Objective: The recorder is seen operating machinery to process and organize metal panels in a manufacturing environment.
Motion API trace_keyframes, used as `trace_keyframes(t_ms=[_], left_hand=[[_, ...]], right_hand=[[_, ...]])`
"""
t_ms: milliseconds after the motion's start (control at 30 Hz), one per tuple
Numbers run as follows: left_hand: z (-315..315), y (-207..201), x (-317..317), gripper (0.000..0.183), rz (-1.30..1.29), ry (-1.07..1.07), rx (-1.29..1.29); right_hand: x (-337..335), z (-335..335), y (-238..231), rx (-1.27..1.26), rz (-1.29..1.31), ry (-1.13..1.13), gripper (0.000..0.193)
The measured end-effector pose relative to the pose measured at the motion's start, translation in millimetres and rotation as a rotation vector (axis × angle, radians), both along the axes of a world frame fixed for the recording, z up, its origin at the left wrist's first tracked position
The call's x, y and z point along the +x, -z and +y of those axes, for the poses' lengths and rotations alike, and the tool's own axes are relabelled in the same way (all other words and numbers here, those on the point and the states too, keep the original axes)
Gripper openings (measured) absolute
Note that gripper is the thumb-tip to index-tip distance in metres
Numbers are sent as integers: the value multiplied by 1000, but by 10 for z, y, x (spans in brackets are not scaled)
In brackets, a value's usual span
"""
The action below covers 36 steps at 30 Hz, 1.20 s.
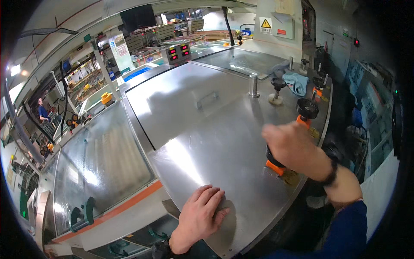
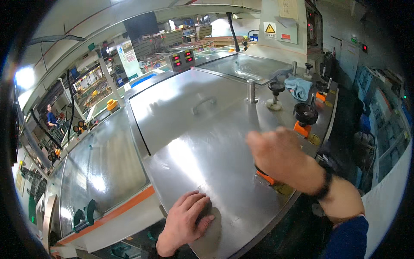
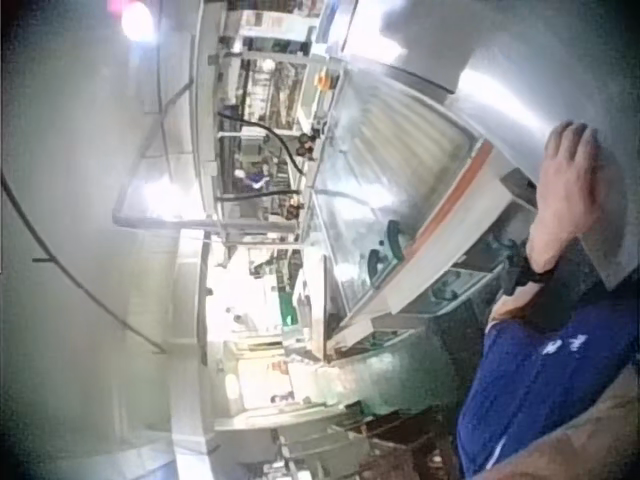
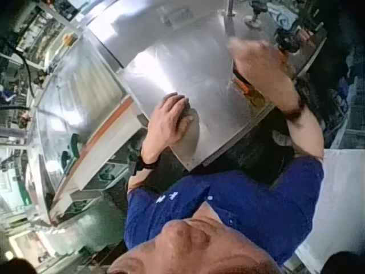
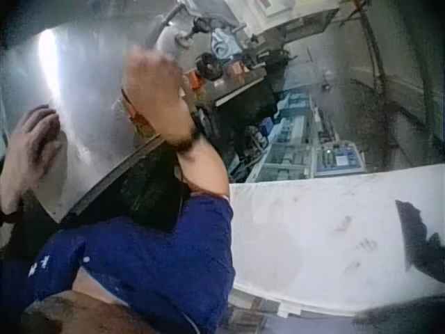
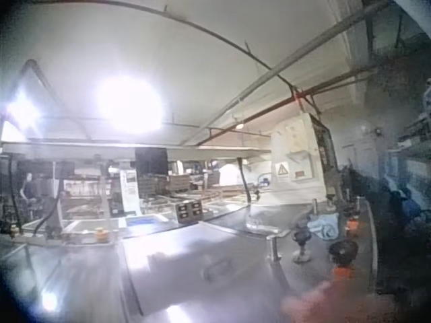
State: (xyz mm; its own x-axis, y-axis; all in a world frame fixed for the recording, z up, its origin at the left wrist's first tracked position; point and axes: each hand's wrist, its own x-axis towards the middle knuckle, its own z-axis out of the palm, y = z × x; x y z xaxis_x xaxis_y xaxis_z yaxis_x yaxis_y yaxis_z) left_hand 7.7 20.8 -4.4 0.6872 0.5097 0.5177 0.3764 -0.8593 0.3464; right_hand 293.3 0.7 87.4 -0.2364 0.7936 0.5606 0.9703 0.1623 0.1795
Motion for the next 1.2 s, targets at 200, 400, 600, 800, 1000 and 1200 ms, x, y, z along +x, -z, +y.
trace_keyframes(t_ms=[200,400,600,800,1000,1200], left_hand=[[-76,26,14,42,33,-11,36],[-81,1,-1,42,37,-34,-27],[-89,-6,54,44,15,-64,-25],[-125,-14,31,46,37,-110,-10],[-195,-89,169,46,21,-174,-66],[-244,-83,153,47,62,-259,-93]], right_hand=[[660,85,72,11,-48,187,15],[227,136,-8,80,-155,-80,15],[115,-227,31,103,11,-84,10],[527,224,-101,-81,148,10,38],[2050,420,-24,559,248,130,49],[2506,716,-115,-79,1117,-190,20]])
